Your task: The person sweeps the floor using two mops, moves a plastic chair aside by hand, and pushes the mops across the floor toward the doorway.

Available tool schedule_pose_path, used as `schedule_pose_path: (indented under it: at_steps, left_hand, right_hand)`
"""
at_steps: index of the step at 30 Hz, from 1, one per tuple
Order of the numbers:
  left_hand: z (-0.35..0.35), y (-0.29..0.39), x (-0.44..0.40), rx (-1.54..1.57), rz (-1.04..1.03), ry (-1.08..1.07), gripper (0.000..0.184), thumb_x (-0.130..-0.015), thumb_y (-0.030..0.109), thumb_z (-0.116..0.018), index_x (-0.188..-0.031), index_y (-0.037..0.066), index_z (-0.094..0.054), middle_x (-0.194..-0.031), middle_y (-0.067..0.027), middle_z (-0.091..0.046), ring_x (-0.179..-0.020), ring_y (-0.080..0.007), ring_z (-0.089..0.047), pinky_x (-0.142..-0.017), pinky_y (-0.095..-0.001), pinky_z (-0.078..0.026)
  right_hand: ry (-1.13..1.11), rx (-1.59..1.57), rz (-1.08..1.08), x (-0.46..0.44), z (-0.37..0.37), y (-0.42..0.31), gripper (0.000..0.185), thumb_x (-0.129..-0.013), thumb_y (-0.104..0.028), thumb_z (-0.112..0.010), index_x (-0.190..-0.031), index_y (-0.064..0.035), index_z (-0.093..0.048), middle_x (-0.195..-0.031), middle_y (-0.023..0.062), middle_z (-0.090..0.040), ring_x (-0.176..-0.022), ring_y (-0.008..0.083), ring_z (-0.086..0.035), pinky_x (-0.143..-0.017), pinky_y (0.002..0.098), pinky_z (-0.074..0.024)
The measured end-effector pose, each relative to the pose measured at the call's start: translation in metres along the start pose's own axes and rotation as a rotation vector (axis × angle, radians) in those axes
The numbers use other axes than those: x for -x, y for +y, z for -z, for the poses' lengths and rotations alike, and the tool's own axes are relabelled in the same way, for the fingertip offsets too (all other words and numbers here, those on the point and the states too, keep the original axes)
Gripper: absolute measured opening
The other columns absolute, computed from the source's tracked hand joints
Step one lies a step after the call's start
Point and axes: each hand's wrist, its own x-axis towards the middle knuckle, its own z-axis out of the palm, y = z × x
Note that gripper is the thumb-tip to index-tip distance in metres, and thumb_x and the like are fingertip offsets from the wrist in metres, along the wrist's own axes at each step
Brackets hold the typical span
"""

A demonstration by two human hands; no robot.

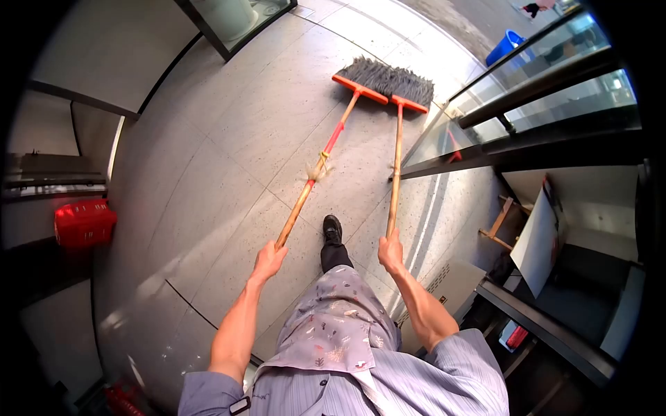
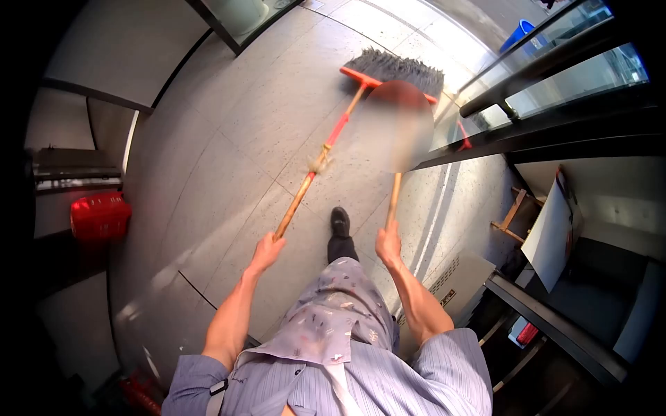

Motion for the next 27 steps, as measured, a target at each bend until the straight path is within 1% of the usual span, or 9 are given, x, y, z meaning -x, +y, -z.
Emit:
schedule_pose_path:
  at_steps: [3, 5, 7, 10, 15, 18, 22, 26, 27]
  left_hand:
    - [-0.031, -0.079, 0.073, 0.0, 0.141, -0.039, 0.041, -0.082, 0.038, -0.061, -0.089, -0.002, -0.059, -0.082, -0.0219, -0.065, -0.079, -0.0331, -0.065, -0.07, -0.0446, -0.048]
    - [-0.045, -0.119, 0.126, 0.036, 0.205, -0.043, 0.042, -0.082, 0.039, -0.062, -0.089, -0.002, -0.06, -0.082, -0.0215, -0.065, -0.078, -0.0327, -0.064, -0.07, -0.0444, -0.048]
    - [-0.066, -0.158, 0.186, 0.055, 0.206, 0.011, 0.043, -0.082, 0.04, -0.063, -0.089, -0.002, -0.061, -0.08, -0.0204, -0.065, -0.077, -0.0332, -0.065, -0.07, -0.0438, -0.049]
    - [-0.103, -0.21, 0.278, 0.141, 0.286, 0.051, 0.042, -0.083, 0.039, -0.064, -0.091, -0.003, -0.061, -0.079, -0.02, -0.065, -0.076, -0.0341, -0.064, -0.07, -0.0432, -0.049]
    - [-0.189, -0.278, 0.441, 0.192, 0.447, -0.011, 0.041, -0.084, 0.038, -0.064, -0.097, -0.001, -0.063, -0.088, -0.0222, -0.067, -0.085, -0.0331, -0.067, -0.073, -0.0427, -0.05]
    - [-0.29, -0.355, 0.535, 0.383, 0.4, 0.072, 0.044, -0.083, 0.044, -0.064, -0.099, 0.003, -0.065, -0.093, -0.0205, -0.068, -0.089, -0.0319, -0.067, -0.074, -0.0438, -0.05]
    - [-0.319, -0.344, 0.613, 0.367, 0.58, -0.035, 0.044, -0.082, 0.043, -0.063, -0.097, 0.002, -0.065, -0.091, -0.0213, -0.067, -0.088, -0.0326, -0.067, -0.073, -0.0442, -0.049]
    - [-0.327, -0.33, 0.631, 0.35, 0.653, -0.076, 0.044, -0.08, 0.043, -0.063, -0.096, 0.002, -0.066, -0.089, -0.0222, -0.067, -0.087, -0.0333, -0.067, -0.072, -0.0445, -0.049]
    - [-0.327, -0.326, 0.626, 0.351, 0.655, -0.071, 0.044, -0.08, 0.042, -0.063, -0.096, 0.002, -0.066, -0.089, -0.0224, -0.067, -0.086, -0.0335, -0.067, -0.071, -0.0446, -0.049]
  right_hand:
    - [-0.175, 0.034, -0.108, 0.058, 0.012, 0.029, 0.033, -0.087, -0.016, -0.048, -0.113, 0.0016, -0.037, -0.084, 0.035, -0.061, -0.083, 0.0498, -0.063, -0.073, 0.0563, -0.0481]
    - [-0.127, 0.125, 0.074, 0.071, -0.006, 0.098, 0.034, -0.087, -0.016, -0.049, -0.113, 0.0028, -0.037, -0.073, 0.0272, -0.06, -0.058, 0.0382, -0.062, -0.05, 0.0486, -0.0486]
    - [-0.088, 0.263, 0.269, 0.099, -0.001, 0.134, 0.036, -0.086, -0.016, -0.051, -0.112, 0.0039, -0.037, -0.077, 0.0312, -0.06, -0.069, 0.0459, -0.063, -0.062, 0.0525, -0.0494]
    - [-0.169, 0.384, 0.287, 0.141, 0.022, 0.174, 0.037, -0.084, -0.016, -0.053, -0.111, 0.0026, -0.037, -0.082, 0.0349, -0.06, -0.079, 0.0527, -0.061, -0.072, 0.0555, -0.0472]
    - [-0.299, 0.509, 0.307, 0.228, 0.067, 0.236, 0.036, -0.083, -0.016, -0.055, -0.111, -0.0001, -0.038, -0.086, 0.0356, -0.061, -0.081, 0.0543, -0.059, -0.073, 0.0575, -0.0461]
    - [-0.397, 0.648, 0.343, 0.268, 0.101, 0.257, 0.036, -0.083, -0.014, -0.055, -0.112, 0.0002, -0.037, -0.086, 0.0369, -0.06, -0.083, 0.0549, -0.059, -0.073, 0.0579, -0.046]
    - [-0.549, 0.741, 0.455, 0.291, 0.14, 0.27, 0.039, -0.083, -0.012, -0.057, -0.113, 0.0007, -0.037, -0.086, 0.0373, -0.06, -0.087, 0.055, -0.058, -0.076, 0.058, -0.0456]
    - [-0.569, 0.767, 0.41, 0.287, 0.133, 0.253, 0.037, -0.082, -0.013, -0.058, -0.112, 0.0001, -0.039, -0.087, 0.0354, -0.061, -0.088, 0.0539, -0.058, -0.078, 0.0573, -0.0457]
    - [-0.54, 0.747, 0.452, 0.274, 0.129, 0.252, 0.03, -0.083, -0.012, -0.058, -0.106, -0.0006, -0.041, -0.083, 0.0315, -0.061, -0.078, 0.0489, -0.061, -0.067, 0.0534, -0.0474]
